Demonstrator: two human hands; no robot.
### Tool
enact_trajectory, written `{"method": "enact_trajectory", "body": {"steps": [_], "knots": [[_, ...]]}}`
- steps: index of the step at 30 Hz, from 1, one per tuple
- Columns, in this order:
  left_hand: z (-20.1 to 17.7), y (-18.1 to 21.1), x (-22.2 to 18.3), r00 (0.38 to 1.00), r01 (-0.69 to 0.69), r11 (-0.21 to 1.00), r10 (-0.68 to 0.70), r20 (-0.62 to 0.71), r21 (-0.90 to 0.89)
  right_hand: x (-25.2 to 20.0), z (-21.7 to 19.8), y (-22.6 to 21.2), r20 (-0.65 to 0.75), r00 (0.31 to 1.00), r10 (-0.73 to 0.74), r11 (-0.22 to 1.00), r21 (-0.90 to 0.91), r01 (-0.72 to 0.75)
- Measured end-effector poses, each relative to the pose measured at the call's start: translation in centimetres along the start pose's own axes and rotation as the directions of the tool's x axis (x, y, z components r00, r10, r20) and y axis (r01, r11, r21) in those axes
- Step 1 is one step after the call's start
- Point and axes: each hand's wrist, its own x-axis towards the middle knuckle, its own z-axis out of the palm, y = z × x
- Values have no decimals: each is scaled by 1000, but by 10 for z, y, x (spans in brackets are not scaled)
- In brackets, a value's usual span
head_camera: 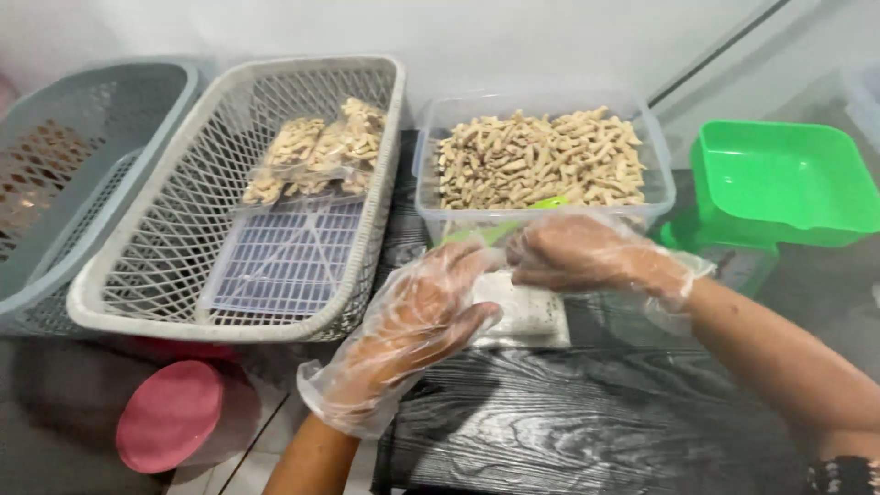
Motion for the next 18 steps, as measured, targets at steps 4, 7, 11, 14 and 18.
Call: {"method": "enact_trajectory", "body": {"steps": [4,7,11,14,18], "knots": [[64,-32,-23,883,364,923,-385,269,126,-17,71,24,10,1000,13,994,112,-14],[83,-38,-38,804,475,851,-523,282,225,-24,84,22,-72,996,-44,989,138,54],[95,-45,-59,819,445,826,-532,216,347,-6,109,25,-129,986,-105,975,184,128],[98,-55,-71,836,419,829,-512,199,370,-8,96,11,-88,990,-110,973,193,125],[100,-72,-90,809,398,770,-551,204,499,6,123,23,-28,996,-81,977,198,85]]}}
